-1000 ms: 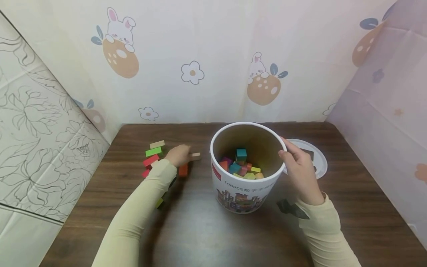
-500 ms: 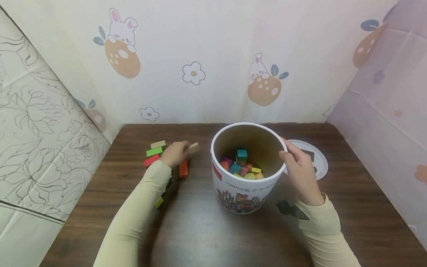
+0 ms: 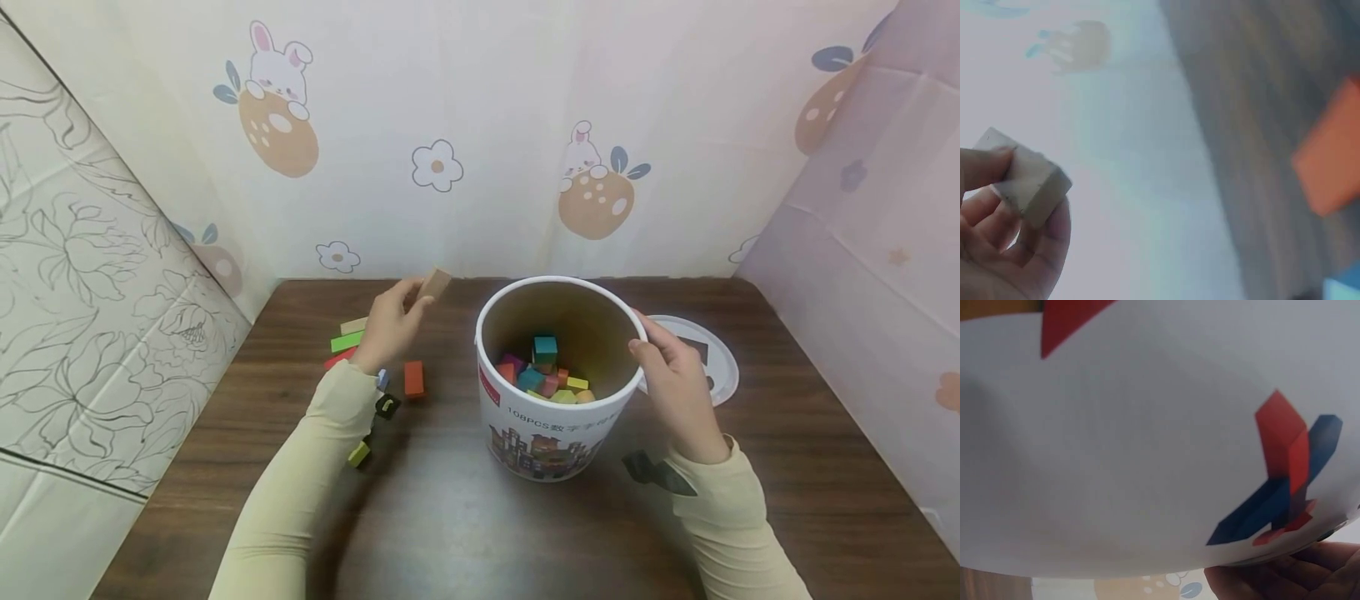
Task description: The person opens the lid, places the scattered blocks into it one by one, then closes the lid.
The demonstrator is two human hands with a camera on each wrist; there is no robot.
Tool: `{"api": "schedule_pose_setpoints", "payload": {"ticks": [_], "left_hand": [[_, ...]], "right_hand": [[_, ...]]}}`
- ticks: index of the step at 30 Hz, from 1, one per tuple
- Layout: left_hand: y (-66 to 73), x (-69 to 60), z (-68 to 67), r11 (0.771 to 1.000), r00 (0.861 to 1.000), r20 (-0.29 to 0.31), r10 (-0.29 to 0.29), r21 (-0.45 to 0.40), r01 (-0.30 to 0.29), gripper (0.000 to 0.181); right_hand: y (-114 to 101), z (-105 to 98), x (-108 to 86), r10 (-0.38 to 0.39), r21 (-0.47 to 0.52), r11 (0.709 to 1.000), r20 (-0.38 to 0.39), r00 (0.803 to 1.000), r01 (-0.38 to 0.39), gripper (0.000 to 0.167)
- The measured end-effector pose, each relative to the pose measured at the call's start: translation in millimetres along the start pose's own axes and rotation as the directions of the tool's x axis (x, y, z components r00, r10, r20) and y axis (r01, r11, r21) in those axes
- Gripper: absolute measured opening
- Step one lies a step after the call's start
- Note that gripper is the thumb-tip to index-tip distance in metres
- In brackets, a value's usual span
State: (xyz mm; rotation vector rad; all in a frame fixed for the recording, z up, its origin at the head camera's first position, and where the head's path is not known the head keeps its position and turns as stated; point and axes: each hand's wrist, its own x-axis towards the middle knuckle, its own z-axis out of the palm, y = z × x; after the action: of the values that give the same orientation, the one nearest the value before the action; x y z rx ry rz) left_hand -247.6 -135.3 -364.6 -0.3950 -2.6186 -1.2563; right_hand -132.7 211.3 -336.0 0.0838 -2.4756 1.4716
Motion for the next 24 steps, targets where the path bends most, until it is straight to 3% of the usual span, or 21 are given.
{"api": "schedule_pose_setpoints", "payload": {"ticks": [6, 13, 16, 20, 24], "left_hand": [[40.4, -2.2, -8.0, 0.983, 0.986, -0.110, 0.124, -0.120, -0.137, 0.036], [87.4, -9.4, -9.1, 0.939, 0.965, -0.125, 0.232, -0.231, -0.256, 0.035], [104.5, -13.1, -4.6, 0.918, 0.952, -0.089, 0.292, -0.254, -0.305, 0.034], [123.0, -17.4, 6.2, 0.895, 0.937, 0.007, 0.350, -0.298, -0.332, 0.033], [138.3, -21.1, 16.6, 0.906, 0.930, 0.110, 0.351, -0.290, -0.307, 0.034]], "right_hand": [[-0.2, 0.5, -0.1, -0.001, -0.006, 1.000, -0.009, 1.000, 0.001, 0.044], [0.0, 0.2, -0.6, -0.006, 0.000, 1.000, -0.005, 1.000, 0.006, 0.043], [0.0, 0.0, -0.6, -0.012, -0.001, 1.000, -0.004, 1.000, 0.012, 0.043], [0.2, 0.0, -0.7, -0.013, -0.003, 1.000, -0.002, 1.000, 0.013, 0.043], [0.3, -0.1, -0.8, -0.012, -0.006, 1.000, -0.001, 1.000, 0.012, 0.044]]}}
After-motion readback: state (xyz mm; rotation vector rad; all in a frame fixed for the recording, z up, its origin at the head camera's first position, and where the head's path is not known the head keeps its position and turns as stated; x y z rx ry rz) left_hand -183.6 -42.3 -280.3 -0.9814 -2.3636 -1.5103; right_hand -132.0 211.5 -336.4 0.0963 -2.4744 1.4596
